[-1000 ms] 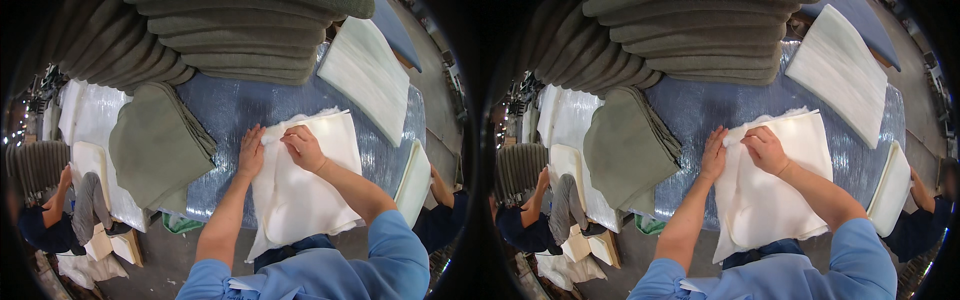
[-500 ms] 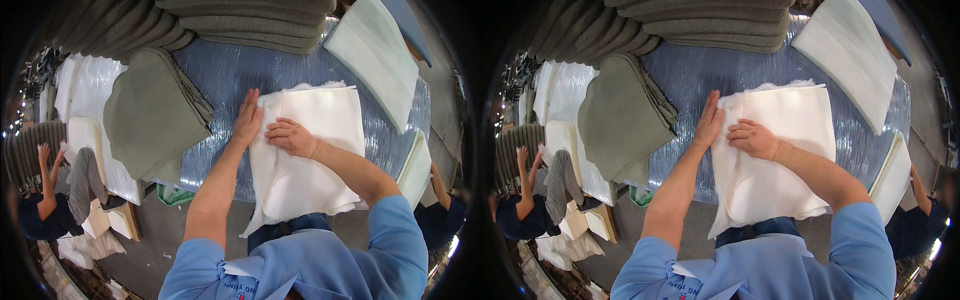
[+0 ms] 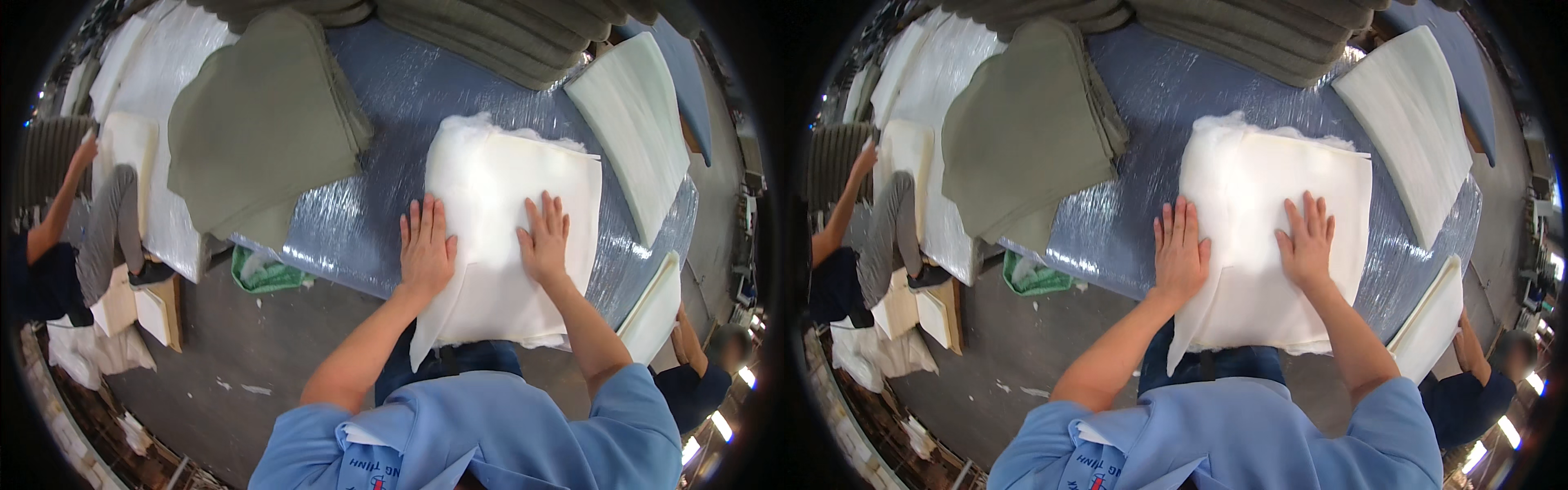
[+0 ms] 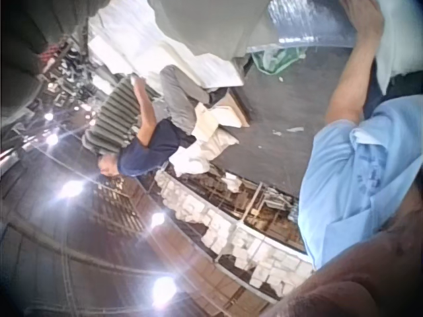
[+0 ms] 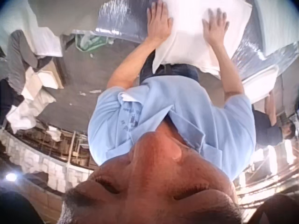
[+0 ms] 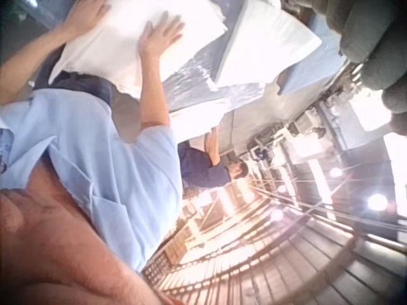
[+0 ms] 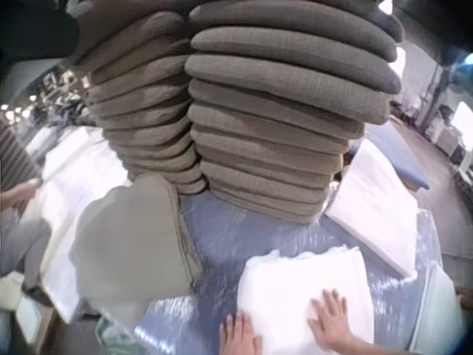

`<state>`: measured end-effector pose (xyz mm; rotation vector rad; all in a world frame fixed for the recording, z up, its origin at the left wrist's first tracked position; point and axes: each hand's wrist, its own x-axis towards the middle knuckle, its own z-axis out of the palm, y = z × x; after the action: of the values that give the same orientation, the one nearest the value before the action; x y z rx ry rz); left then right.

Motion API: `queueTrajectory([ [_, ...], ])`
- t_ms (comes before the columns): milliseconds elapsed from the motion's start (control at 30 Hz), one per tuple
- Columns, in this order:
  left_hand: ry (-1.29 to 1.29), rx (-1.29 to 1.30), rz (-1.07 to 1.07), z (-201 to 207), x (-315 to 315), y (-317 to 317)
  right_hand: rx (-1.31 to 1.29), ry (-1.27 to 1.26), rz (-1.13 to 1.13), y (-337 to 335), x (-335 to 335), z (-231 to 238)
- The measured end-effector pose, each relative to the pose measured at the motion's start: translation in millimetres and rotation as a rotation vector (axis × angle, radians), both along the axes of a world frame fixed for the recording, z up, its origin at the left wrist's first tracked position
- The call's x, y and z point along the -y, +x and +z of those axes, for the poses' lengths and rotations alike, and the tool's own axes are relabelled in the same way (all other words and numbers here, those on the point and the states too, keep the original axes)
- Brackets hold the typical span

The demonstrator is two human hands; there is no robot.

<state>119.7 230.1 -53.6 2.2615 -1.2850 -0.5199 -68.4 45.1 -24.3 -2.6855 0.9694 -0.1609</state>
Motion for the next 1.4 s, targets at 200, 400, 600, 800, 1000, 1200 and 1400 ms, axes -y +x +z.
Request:
queueTrajectory([
  [200, 0.001, 0.114, 0.024, 2, 22, -21, -0.213, -0.128, -0.029, 1, -13, -12],
  [400, 0.023, 0.127, 0.212, 7, 44, -53, -0.180, -0.137, -0.019, -7, -13, -21],
  [600, -0.217, 0.062, 0.402, -3, 38, -62, 0.121, 0.168, 0.129, 20, -9, 1],
  [800, -0.897, -0.598, 0.723, -2, 21, -59, 0.420, 0.481, 0.428, 83, -63, -8],
  [1000, -0.840, -0.863, 0.555, -1, -80, -25, 0.093, -0.005, 0.571, 81, -81, -25],
  [1200, -0.122, -0.254, 0.252, -38, -128, -91, 0.156, 0.053, 0.580, 81, -84, -33],
  [1400, 0.018, 0.033, 0.526, -14, -83, -155, 0.193, 0.064, 0.588, 83, -88, -33],
])
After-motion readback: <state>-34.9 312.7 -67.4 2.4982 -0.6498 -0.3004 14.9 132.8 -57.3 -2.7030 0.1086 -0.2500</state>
